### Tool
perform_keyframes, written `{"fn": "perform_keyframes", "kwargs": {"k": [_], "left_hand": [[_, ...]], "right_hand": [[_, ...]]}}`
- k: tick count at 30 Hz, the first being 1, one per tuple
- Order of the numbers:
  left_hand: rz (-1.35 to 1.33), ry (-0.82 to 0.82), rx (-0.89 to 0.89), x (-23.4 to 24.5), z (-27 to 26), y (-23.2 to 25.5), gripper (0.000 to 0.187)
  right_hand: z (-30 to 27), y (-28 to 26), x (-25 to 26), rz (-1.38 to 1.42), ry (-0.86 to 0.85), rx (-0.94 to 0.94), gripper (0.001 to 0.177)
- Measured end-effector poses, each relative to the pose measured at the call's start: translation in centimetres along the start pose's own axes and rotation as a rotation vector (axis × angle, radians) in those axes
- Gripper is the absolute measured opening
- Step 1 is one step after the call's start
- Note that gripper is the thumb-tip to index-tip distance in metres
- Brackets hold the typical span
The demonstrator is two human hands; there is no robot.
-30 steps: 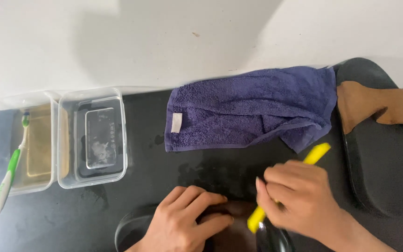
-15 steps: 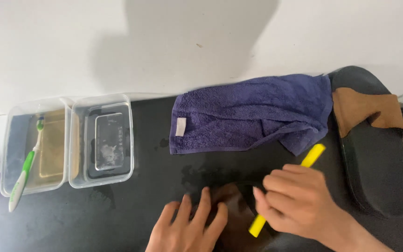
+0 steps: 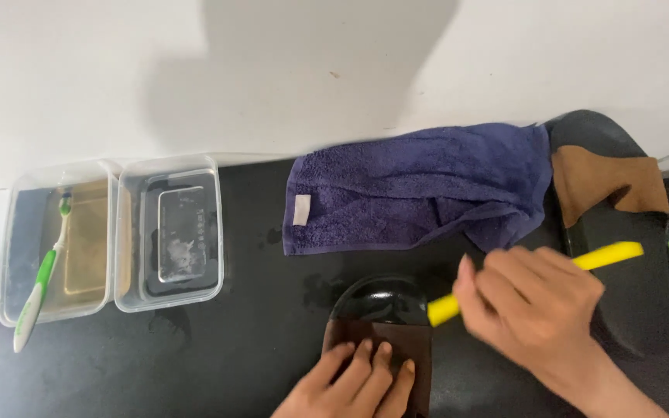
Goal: The person uses a yellow brush to scrub the side and sole of a black shoe, occasionally repositioning the shoe to reach different areas.
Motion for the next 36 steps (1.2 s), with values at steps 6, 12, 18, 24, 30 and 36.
{"fn": "perform_keyframes", "kwargs": {"k": [6,12,18,24,30,36], "left_hand": [[0.343,0.0,0.059,-2.8,-1.5,1.9,0.041],[0.412,0.02,0.067,-4.4,-2.9,2.7,0.039],[0.427,0.036,0.088,-4.8,-2.7,2.8,0.027],[0.123,0.082,0.049,-1.1,-0.8,0.3,0.025],[-0.217,0.231,0.082,0.3,1.2,-1.3,0.013],[-0.224,0.141,0.029,0.9,0.9,-1.6,0.021]], "right_hand": [[-1.2,-1.1,-2.3,0.248,-0.097,0.044,0.043],[0.2,-1.7,-0.9,0.506,-0.086,-0.038,0.042],[-0.2,-0.9,-1.5,0.064,-0.018,0.043,0.041],[-1.6,-2.0,-1.8,0.514,0.103,0.265,0.032],[-1.3,0.4,-3.3,0.156,0.184,0.359,0.04],[-1.6,0.1,-2.7,0.39,0.112,0.291,0.052]]}}
Point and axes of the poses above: each hand's wrist, its own z-axis towards the middle knuckle, its own x-axis out of the back of the hand, y = z × x, the point moved 1 cm from there along z, towards the middle knuckle, and after that the axes turned 3 degrees about -z, right-handed, at the moved point
